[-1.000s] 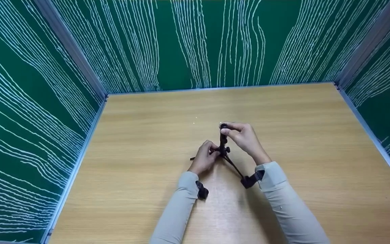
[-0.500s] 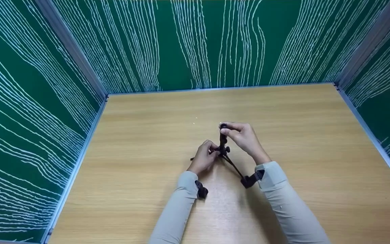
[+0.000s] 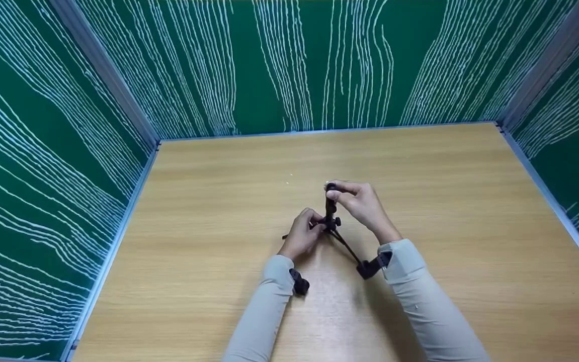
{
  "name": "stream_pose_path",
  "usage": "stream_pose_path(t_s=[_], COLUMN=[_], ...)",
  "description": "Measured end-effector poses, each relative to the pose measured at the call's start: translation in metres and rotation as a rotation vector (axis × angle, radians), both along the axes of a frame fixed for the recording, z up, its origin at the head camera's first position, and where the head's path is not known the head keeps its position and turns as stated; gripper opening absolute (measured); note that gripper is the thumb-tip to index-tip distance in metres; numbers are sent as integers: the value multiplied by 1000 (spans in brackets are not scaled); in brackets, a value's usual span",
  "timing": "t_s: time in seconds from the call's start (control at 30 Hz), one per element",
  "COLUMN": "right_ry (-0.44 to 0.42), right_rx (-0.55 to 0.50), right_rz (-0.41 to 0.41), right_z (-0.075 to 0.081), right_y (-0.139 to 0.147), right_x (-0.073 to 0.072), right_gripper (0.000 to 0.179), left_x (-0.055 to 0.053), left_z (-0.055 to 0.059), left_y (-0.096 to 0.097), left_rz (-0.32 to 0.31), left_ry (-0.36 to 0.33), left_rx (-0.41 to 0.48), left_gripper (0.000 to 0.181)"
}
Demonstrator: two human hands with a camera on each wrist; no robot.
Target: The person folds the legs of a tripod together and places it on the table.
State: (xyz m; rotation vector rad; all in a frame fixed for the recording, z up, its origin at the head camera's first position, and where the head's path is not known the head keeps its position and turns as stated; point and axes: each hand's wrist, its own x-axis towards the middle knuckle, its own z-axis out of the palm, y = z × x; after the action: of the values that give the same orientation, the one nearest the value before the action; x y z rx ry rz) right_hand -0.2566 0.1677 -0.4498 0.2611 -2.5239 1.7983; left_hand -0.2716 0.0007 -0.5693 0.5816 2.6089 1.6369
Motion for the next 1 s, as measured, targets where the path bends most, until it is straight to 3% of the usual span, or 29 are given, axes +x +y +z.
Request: stream_pose_path(t_s=[0.13, 0.43, 1.0], right_ry=[5, 8, -1], right_rx=[0, -33, -16], right_rz=[4, -8, -18], right_z=[10, -11, -12], right_y=[-3, 2, 0], right_x=[7, -5, -7], right_gripper=[32, 33, 37], left_x=[0, 0, 0], left_z=[-1, -1, 2], left_y=[-1, -1, -3], left_rz=[-6, -5, 1], left_ry=[9, 16, 19], left_rx=[4, 28, 67], left_gripper=[7, 8, 8])
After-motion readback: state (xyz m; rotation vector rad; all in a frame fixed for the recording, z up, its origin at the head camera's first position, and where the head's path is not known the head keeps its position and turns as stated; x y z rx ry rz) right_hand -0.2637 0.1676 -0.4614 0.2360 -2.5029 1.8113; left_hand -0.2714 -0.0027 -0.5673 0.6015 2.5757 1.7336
